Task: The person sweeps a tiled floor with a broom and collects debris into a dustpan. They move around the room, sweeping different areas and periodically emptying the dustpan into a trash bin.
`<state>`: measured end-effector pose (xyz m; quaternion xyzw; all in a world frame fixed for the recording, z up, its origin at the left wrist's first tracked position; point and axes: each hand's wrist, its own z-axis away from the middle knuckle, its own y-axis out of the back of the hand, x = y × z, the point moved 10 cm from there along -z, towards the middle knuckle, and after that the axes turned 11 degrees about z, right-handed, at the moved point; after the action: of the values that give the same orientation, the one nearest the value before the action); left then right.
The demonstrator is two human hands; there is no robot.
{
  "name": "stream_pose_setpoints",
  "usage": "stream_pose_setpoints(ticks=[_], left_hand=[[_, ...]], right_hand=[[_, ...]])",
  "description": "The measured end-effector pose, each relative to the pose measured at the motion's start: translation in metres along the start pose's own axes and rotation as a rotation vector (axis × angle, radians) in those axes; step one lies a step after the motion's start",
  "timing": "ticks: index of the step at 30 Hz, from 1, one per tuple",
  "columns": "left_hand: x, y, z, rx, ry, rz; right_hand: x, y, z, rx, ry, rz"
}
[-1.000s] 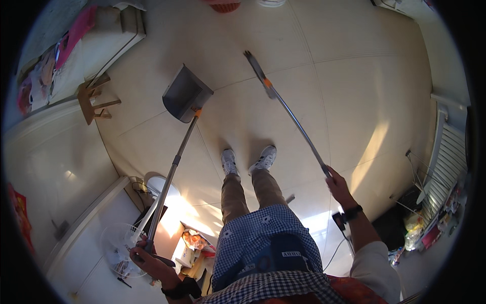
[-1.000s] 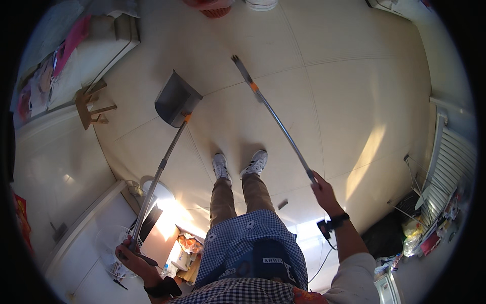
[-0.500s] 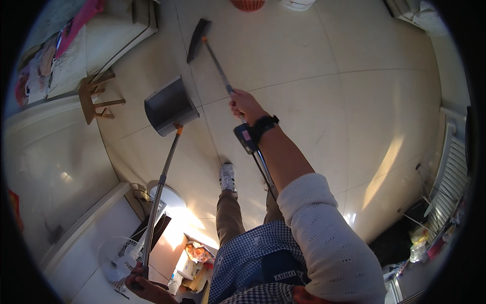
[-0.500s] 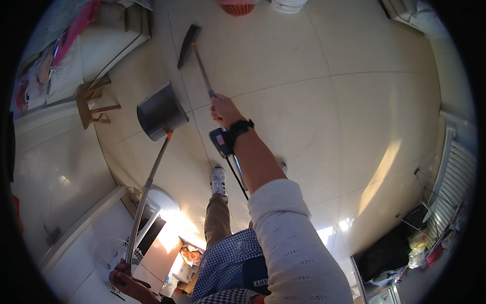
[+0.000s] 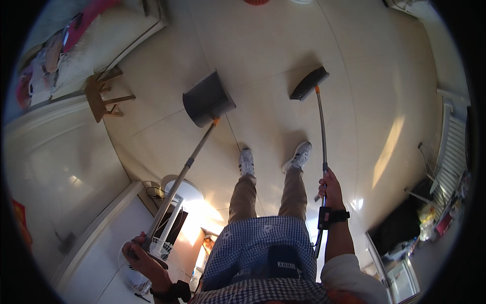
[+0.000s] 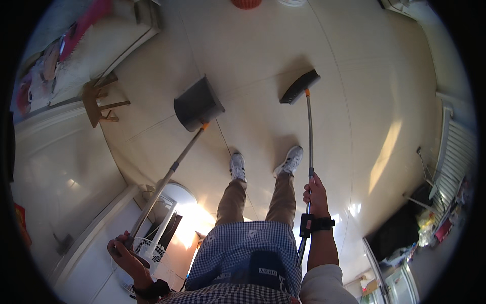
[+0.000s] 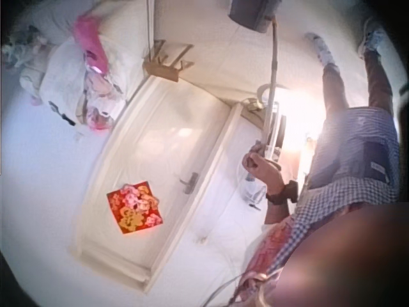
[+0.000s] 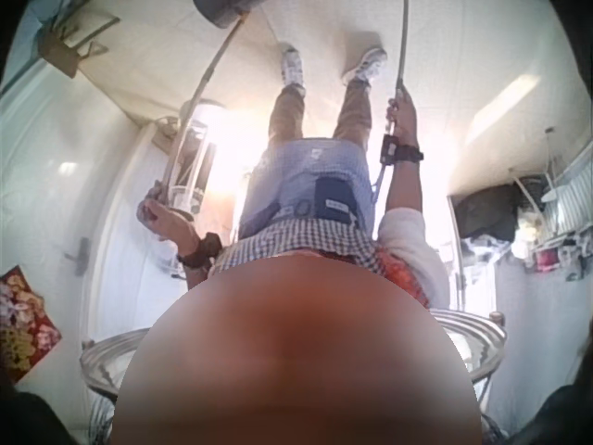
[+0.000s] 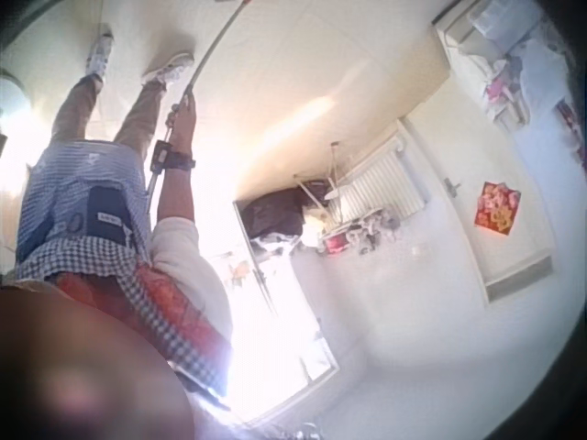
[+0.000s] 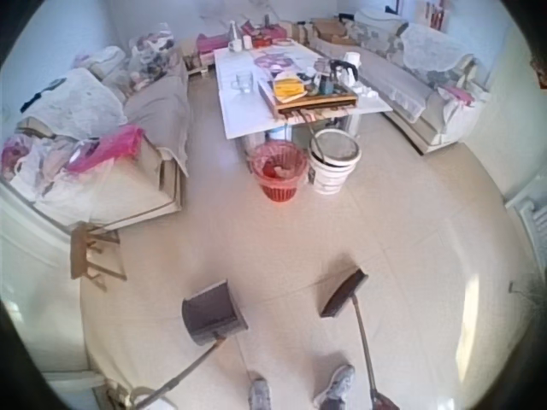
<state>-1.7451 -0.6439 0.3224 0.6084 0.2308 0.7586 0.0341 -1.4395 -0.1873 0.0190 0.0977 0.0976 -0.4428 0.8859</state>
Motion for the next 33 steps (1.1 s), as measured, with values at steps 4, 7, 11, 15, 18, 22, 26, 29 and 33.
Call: stream_pose_setpoints(ticks=[4,7,11,15,18,22,26,29,33], left_hand=[[0.000,0.020,-0.011,0.091,0.064,0.060],[0.012,0.038,-0.029,0.162,0.062,-0.074],[0.038,0.046,-0.050,0.112,-0.069,-0.159],[0.055,0.042,-0.051,0.037,-0.233,-0.143],[0.056,0.035,-0.048,0.008,-0.285,-0.163],[0.049,0.015,-0.037,-0.111,-0.358,-0.140],[0.035,0.010,-0.024,-0.077,-0.285,-0.117],[0.028,0.001,-0.012,-0.086,-0.220,-0.099],[0.024,-0.005,0.000,-0.018,-0.095,-0.130]], right_hand=[[0.027,-0.012,0.045,-0.100,0.015,0.040],[0.060,-0.068,0.056,-0.349,-0.060,0.003],[0.079,-0.163,0.026,-0.564,0.080,0.295],[0.057,-0.188,-0.038,-0.307,0.299,0.639],[0.065,-0.136,-0.054,-0.228,0.149,0.428],[0.080,-0.032,-0.029,-0.076,0.018,0.106],[0.086,0.048,0.016,0.089,-0.053,0.118],[0.086,0.070,0.054,0.044,0.008,0.138],[0.108,0.069,0.073,-0.108,-0.004,0.282]])
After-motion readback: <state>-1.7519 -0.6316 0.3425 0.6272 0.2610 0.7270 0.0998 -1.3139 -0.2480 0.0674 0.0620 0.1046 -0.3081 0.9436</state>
